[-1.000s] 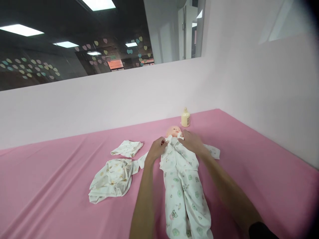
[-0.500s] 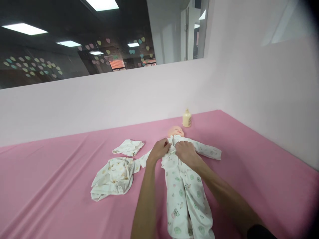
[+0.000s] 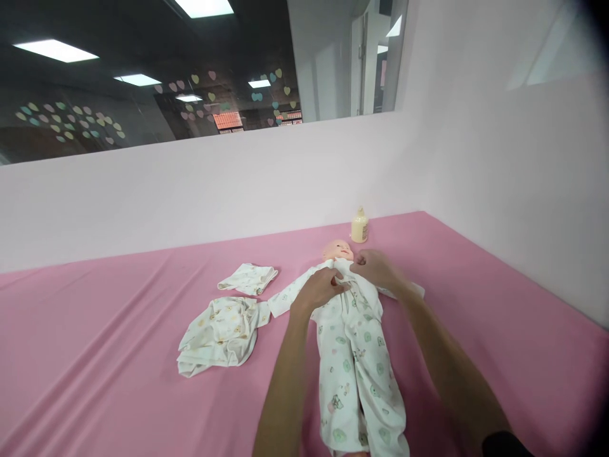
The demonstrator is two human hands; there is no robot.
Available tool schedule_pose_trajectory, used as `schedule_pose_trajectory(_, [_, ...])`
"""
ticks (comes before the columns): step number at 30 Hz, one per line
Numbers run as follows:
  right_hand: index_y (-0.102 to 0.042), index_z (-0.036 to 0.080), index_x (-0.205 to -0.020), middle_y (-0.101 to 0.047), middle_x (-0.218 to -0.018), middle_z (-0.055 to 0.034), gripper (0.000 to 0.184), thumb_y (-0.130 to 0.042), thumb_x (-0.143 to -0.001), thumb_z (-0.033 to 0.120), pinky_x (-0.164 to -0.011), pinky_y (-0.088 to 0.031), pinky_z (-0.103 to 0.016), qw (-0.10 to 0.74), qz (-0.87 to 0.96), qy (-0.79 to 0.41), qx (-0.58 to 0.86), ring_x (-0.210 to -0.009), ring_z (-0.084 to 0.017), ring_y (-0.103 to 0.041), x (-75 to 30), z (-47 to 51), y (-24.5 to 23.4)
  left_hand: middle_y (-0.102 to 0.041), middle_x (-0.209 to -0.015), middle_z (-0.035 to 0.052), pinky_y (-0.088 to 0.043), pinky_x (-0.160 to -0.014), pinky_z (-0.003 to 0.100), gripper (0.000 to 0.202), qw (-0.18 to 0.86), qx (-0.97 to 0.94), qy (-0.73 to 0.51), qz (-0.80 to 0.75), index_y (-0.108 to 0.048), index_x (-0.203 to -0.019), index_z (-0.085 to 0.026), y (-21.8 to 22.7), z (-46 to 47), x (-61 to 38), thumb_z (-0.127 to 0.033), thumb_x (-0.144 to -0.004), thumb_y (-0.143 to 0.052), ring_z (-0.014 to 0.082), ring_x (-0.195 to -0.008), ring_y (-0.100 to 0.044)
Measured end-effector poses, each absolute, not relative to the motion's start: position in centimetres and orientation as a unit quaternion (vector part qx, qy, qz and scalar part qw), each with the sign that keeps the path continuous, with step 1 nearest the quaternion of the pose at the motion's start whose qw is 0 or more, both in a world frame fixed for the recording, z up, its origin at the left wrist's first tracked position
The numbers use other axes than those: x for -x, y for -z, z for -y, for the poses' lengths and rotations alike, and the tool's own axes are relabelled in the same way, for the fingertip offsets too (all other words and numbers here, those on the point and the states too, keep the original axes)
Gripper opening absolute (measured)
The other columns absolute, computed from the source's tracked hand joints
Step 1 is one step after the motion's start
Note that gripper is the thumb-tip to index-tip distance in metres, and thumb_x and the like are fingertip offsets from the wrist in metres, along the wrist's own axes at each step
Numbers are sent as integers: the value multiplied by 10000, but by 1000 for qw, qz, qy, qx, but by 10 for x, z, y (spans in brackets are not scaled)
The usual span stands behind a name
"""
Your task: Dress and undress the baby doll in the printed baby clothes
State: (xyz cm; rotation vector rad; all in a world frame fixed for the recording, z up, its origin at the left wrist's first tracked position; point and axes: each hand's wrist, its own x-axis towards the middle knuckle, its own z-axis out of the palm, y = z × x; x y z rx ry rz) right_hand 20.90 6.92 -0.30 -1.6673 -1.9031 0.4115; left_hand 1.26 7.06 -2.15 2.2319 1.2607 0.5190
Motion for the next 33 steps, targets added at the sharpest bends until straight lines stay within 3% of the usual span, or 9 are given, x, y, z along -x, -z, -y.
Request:
schedule_pose_trajectory(5, [-394, 204, -587, -476, -600, 9, 227, -548, -739, 270, -512, -233, -270, 269, 639, -109, 713, -538, -117, -392, -245, -68, -5, -616, -809, 19, -350, -589, 263, 157, 239, -814, -164, -503, -579, -772, -199, 23, -73, -8, -353, -798, -562, 159, -703, -533])
schedule_pose_trajectory(12, [-436, 204, -641, -510, -657, -16, 215, -513, -807, 316, -531, -278, -284, 178, 572, -103, 794, -550, -133, -429, -311, -63, 13, -623, -769, 7, -437, -610, 243, 182, 364, -729, -227, -533, -585, -824, -182, 16, -83, 43, -362, -793, -581, 142, -670, -590])
schedule_pose_trajectory(15, [-485, 191, -706, -576, -741, -55, 210, -499, -835, 357, -548, -336, -291, 146, 543, -117, 818, -603, -164, -509, -341, -63, 36, -659, -863, 23, -461, -668, 248, 127, 295, -675, -250, -628, -597, -891, -191, 26, -96, 72, -277, -810, -550, 156, -748, -627])
schedule_pose_trajectory(18, [-549, 164, -786, -612, -802, -101, 212, -520, -840, 367, -571, -384, -305, 125, 522, -115, 836, -682, -214, -585, -362, -63, 63, -662, -1018, 94, -457, -779, 312, 131, 221, -607, -257, -719, -591, -899, -173, 46, -108, 96, -175, -793, -513, 233, -936, -631])
schedule_pose_trajectory(22, [-607, 108, -869, -630, -892, -185, 196, -510, -853, 278, -631, -422, -353, 119, 527, -90, 837, -796, -293, -631, -356, -64, 88, -646, -1089, 158, -430, -848, 380, 138, 190, -559, -257, -765, -586, -895, -154, 74, -119, 108, -155, -803, -483, 311, -1056, -602])
schedule_pose_trajectory(25, [-603, 64, -984, -595, -1070, -254, 232, -443, -882, 196, -776, -426, -404, 145, 560, -39, 815, -986, -337, -601, -327, -65, 89, -631, -1154, 146, -431, -852, 345, 202, 192, -579, -265, -747, -578, -1009, -158, 87, -126, 102, -224, -825, -526, 281, -1083, -600])
schedule_pose_trajectory(28, [-591, 88, -1049, -591, -1135, -204, 259, -393, -920, 193, -901, -394, -381, 185, 626, -14, 757, -1083, -292, -554, -283, -69, 78, -648, -1129, 104, -443, -794, 277, 358, 207, -615, -276, -709, -538, -1132, -173, 92, -133, 88, -406, -862, -559, 205, -995, -631])
schedule_pose_trajectory(33, [-602, 166, -1038, -625, -1161, -89, 221, -419, -926, 218, -962, -380, -275, 204, 767, -50, 606, -1112, -181, -542, -194, -88, 58, -675, -970, 80, -410, -788, 291, 405, 195, -660, -267, -675, -579, -937, -181, 91, -135, 61, -574, -855, -523, 218, -951, -622])
